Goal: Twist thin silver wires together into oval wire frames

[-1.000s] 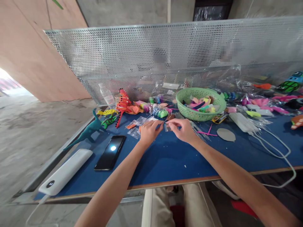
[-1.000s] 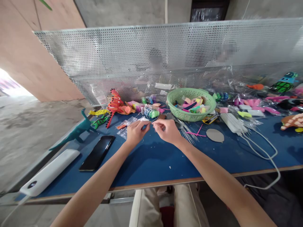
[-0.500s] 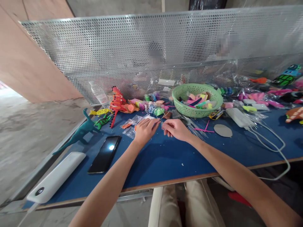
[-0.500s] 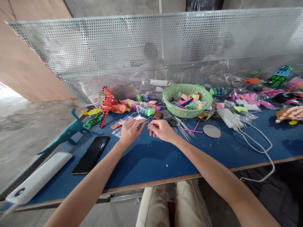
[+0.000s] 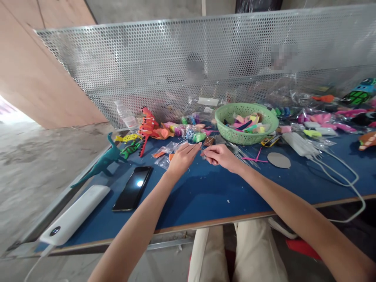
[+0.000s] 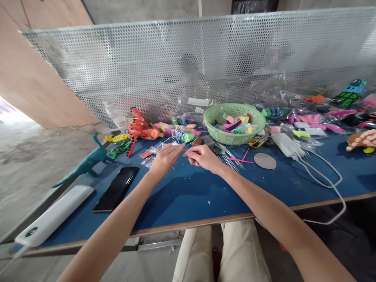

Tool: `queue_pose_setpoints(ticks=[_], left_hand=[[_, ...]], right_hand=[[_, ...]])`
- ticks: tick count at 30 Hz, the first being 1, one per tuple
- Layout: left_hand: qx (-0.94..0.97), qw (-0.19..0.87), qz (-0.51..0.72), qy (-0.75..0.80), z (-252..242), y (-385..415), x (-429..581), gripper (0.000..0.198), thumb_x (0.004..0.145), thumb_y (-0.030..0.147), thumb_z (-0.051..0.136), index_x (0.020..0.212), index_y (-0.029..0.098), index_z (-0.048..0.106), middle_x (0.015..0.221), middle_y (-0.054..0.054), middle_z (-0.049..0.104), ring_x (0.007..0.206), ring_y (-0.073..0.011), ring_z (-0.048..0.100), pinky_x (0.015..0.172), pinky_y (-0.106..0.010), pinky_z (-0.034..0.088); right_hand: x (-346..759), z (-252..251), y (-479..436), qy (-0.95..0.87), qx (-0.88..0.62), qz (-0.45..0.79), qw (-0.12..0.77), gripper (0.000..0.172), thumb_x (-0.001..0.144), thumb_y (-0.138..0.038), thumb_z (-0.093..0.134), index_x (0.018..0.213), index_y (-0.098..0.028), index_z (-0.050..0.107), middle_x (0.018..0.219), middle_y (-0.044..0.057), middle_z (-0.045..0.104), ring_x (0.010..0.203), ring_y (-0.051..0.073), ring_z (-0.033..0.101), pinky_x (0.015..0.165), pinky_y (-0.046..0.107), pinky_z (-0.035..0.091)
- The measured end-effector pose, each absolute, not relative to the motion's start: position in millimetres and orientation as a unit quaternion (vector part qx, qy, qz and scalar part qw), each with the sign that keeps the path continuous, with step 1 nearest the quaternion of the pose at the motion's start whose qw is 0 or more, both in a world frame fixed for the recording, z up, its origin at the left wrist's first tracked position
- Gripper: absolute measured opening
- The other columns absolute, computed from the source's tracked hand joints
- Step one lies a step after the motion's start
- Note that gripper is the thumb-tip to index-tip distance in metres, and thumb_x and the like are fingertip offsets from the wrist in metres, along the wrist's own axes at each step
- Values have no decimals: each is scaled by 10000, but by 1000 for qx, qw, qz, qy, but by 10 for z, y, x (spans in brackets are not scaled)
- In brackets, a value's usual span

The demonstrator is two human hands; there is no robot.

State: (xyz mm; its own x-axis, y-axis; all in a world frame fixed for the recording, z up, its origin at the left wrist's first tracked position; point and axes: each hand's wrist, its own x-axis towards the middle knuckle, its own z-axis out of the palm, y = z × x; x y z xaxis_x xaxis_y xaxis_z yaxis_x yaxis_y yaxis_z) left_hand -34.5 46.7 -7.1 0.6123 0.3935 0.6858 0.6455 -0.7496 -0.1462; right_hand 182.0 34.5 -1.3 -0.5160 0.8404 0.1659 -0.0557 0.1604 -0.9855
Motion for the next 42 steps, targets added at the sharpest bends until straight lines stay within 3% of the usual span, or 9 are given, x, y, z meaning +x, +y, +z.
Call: queue_pose_setpoints(ticks=[16,24,33,38,42], left_hand=[[-870,172,-350,-303,-119,497,-370,370,995,227,544,1363,212,574,967,-67,749,818,-181,667,793,-337,550],[-850,77,-419,-310,-107,436,-325,287,983,262,571,1242,210,684,906,-65,750,762,-154,667,717,-285,544],[-801,-87,-470,-361,-20,330,-241,196,939,308,640,1059,244,781,942,-35,791,770,-169,721,718,-287,568],[-762,-188,-486,-385,3,287,-168,212,913,357,665,1019,231,797,932,-40,793,814,-198,736,733,-298,585],[-733,-252,-486,-404,11,267,-105,254,908,398,662,994,204,802,926,-50,790,848,-211,731,734,-297,584]], right_hand=[[1830,-6,325,-666,-302,564,385,313,888,-429,619,931,-133,709,570,-27,529,508,87,421,476,230,289],[1896,39,290,-775,-302,407,378,327,949,-419,535,891,-157,721,599,-16,561,524,105,456,535,247,357],[1949,27,280,-838,-285,290,365,325,995,-351,470,1045,-180,742,718,14,680,533,101,504,526,238,359],[1988,-7,315,-883,-246,156,369,286,1009,-299,470,1084,-201,729,980,77,751,801,179,666,730,299,487],[2005,-64,396,-919,-229,-1,320,293,1012,-200,426,1128,-170,694,937,114,727,867,222,658,810,360,508]])
